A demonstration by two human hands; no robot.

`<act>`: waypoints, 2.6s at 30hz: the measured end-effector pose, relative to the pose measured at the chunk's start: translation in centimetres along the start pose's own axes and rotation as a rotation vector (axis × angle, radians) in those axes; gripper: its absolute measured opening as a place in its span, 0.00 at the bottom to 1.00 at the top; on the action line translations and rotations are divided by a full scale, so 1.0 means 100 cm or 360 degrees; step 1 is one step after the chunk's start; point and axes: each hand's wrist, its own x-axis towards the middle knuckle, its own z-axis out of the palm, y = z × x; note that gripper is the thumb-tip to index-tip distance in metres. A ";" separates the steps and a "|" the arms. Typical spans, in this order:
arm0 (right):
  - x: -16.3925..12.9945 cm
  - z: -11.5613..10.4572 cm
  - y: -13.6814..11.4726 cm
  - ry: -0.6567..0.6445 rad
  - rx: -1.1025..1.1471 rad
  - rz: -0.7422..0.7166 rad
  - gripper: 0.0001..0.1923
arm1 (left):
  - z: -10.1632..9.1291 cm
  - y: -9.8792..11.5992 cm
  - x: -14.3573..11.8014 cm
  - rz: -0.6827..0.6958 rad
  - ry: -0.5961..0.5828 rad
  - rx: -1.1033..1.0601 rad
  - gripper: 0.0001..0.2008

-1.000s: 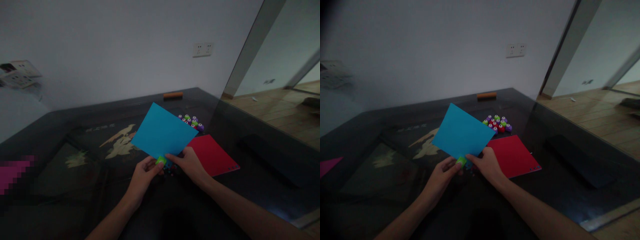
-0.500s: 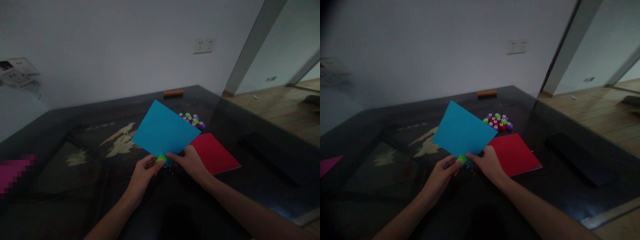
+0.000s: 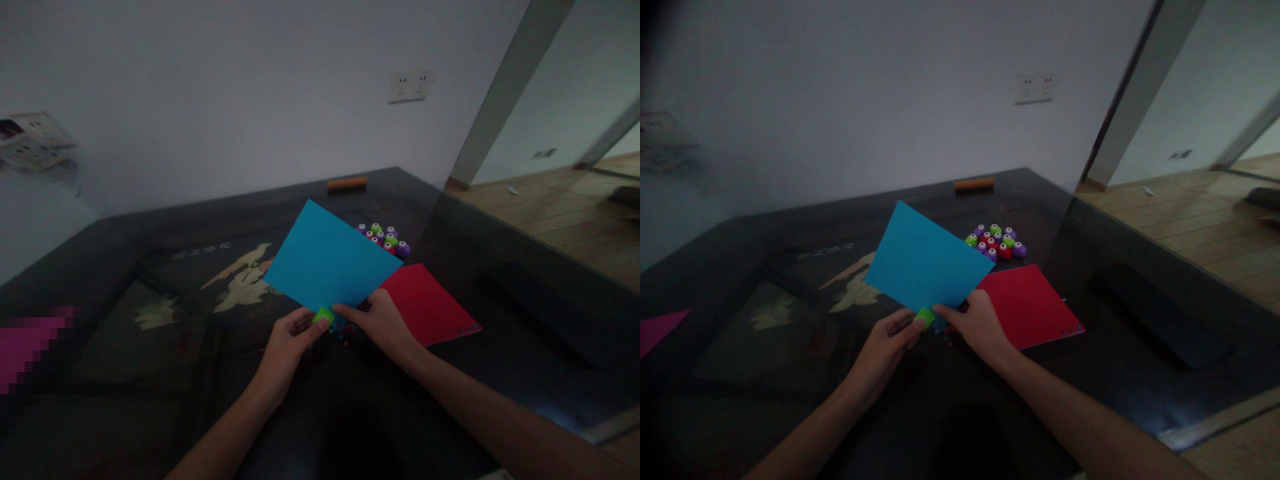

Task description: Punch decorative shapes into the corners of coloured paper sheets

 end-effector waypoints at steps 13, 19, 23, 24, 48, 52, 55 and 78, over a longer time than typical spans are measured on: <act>-0.003 -0.002 -0.007 -0.0008 -0.0065 0.0011 0.14 | 0.004 0.007 -0.004 0.0018 0.0011 0.0050 0.11; -0.003 -0.001 -0.005 -0.0021 -0.0026 0.0046 0.13 | 0.003 0.007 -0.005 0.0028 -0.0031 0.0055 0.09; -0.002 -0.001 -0.007 0.0003 -0.0049 -0.0011 0.14 | 0.003 0.007 -0.005 0.0037 -0.0012 0.0093 0.10; -0.002 -0.001 -0.008 0.0000 -0.0043 -0.0017 0.14 | 0.003 0.007 -0.005 0.0038 -0.0005 0.0095 0.10; -0.002 -0.001 -0.004 -0.0023 -0.0001 -0.0080 0.12 | 0.002 0.003 -0.005 0.0025 -0.0042 -0.0001 0.13; -0.002 0.000 -0.003 -0.0008 0.0011 -0.0099 0.11 | 0.002 0.003 -0.004 0.0023 -0.0050 -0.0007 0.14; -0.002 -0.001 -0.002 -0.0019 -0.0002 -0.0086 0.12 | 0.002 0.003 -0.004 0.0023 -0.0031 0.0029 0.13; -0.004 0.001 -0.004 -0.0015 0.0016 -0.0119 0.10 | 0.000 -0.006 -0.003 0.0143 -0.0065 0.0005 0.14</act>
